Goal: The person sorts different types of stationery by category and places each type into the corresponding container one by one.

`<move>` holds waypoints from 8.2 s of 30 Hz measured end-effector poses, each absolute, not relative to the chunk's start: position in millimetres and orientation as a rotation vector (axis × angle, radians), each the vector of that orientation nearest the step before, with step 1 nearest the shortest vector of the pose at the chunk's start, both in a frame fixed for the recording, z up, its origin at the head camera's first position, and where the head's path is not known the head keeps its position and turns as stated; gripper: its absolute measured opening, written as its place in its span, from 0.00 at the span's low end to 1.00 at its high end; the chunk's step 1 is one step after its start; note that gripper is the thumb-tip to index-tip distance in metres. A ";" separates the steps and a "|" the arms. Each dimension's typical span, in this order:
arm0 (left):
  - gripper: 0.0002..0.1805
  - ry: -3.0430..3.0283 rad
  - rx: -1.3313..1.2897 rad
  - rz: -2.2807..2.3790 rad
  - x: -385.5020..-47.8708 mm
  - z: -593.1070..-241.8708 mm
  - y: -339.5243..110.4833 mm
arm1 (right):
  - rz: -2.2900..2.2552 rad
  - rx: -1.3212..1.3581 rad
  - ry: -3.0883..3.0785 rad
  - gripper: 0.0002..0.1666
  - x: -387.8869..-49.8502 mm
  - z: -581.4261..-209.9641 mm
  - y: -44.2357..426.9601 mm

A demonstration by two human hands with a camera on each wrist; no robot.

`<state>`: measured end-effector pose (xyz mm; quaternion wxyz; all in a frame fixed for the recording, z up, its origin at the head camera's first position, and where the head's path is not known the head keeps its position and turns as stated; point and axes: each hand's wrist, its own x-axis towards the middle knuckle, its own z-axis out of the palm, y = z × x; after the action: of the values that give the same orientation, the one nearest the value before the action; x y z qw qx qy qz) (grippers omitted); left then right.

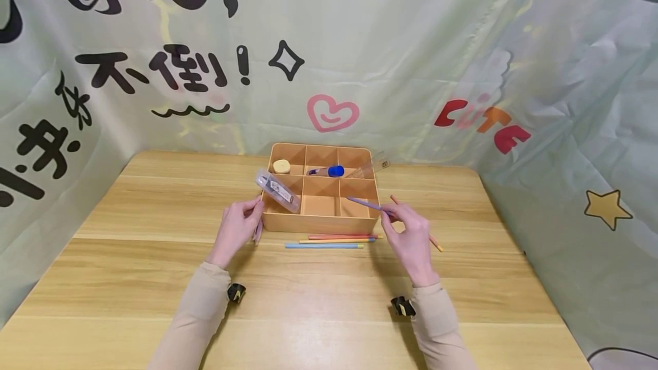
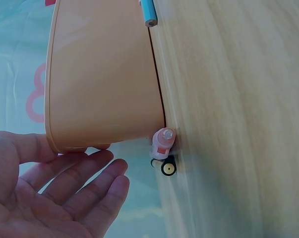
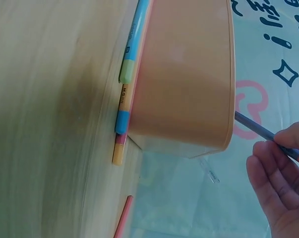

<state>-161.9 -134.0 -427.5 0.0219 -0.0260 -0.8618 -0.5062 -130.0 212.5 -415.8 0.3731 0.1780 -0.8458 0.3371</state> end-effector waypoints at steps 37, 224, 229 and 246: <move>0.22 -2.660 -0.082 -1.562 -160.1 -428.8 -133.2 | 0.722 0.321 -2.290 0.05 -139.4 -427.0 202.9; 0.23 -2.639 -0.070 -1.625 -160.7 -431.1 -132.7 | 0.876 -0.424 -3.015 0.10 -123.1 -441.1 323.9; 0.23 -2.640 -0.070 -1.632 -160.5 -431.0 -132.5 | 0.880 -0.414 -3.010 0.11 -122.8 -440.6 324.7; 0.23 -2.637 -0.086 -1.610 -161.4 -432.1 -132.8 | 0.960 -0.355 -2.988 0.09 -125.8 -439.4 327.7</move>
<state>-161.4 -132.8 -432.1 0.0252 -0.0278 -0.8529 -0.5208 -125.8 327.7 -439.4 -0.0086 -0.1125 -0.9460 0.3038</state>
